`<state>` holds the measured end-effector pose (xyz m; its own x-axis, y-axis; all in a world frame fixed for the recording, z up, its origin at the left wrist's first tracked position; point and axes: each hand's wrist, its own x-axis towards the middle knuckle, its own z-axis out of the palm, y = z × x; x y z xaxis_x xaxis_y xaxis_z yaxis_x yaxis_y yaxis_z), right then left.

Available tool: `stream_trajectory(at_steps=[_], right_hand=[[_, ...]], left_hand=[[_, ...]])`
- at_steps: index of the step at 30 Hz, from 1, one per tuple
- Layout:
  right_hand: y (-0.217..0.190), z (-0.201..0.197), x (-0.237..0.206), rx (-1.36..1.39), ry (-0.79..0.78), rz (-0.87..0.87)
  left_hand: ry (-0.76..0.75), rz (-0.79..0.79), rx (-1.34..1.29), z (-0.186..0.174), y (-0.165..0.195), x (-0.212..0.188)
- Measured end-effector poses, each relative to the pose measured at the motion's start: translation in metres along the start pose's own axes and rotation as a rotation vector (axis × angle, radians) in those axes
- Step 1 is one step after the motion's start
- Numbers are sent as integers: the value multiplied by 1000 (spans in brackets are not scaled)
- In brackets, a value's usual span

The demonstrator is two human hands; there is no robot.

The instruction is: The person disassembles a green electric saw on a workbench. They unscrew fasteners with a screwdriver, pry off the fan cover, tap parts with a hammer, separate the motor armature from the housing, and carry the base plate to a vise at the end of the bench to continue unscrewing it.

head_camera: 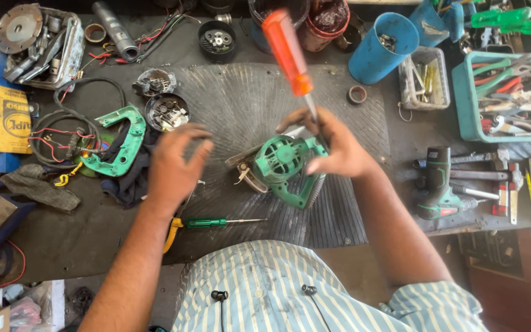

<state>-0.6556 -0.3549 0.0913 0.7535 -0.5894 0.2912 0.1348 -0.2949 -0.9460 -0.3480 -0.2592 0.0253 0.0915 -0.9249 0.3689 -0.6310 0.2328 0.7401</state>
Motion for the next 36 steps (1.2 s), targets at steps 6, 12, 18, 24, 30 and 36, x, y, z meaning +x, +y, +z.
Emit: stream_trajectory(at_steps=[6, 12, 18, 24, 30, 36], right_hand=[[-33, 20, 17, 201, 363, -304], [-89, 27, 11, 436, 770, -286], [-116, 60, 10, 534, 409, -220], [-103, 94, 19, 464, 399, -252], [-78, 124, 19, 375, 378, -163], [-62, 152, 30, 231, 323, -112]], left_hand=[[-334, -79, -192, 25, 25, -15], [-228, -103, -44, 34, 32, -36], [-256, -152, 12, 35, 50, -68], [-274, -171, -3, 22, 56, -72], [-147, 152, -131, -10, 72, -67], [-143, 136, -102, -18, 78, -52]])
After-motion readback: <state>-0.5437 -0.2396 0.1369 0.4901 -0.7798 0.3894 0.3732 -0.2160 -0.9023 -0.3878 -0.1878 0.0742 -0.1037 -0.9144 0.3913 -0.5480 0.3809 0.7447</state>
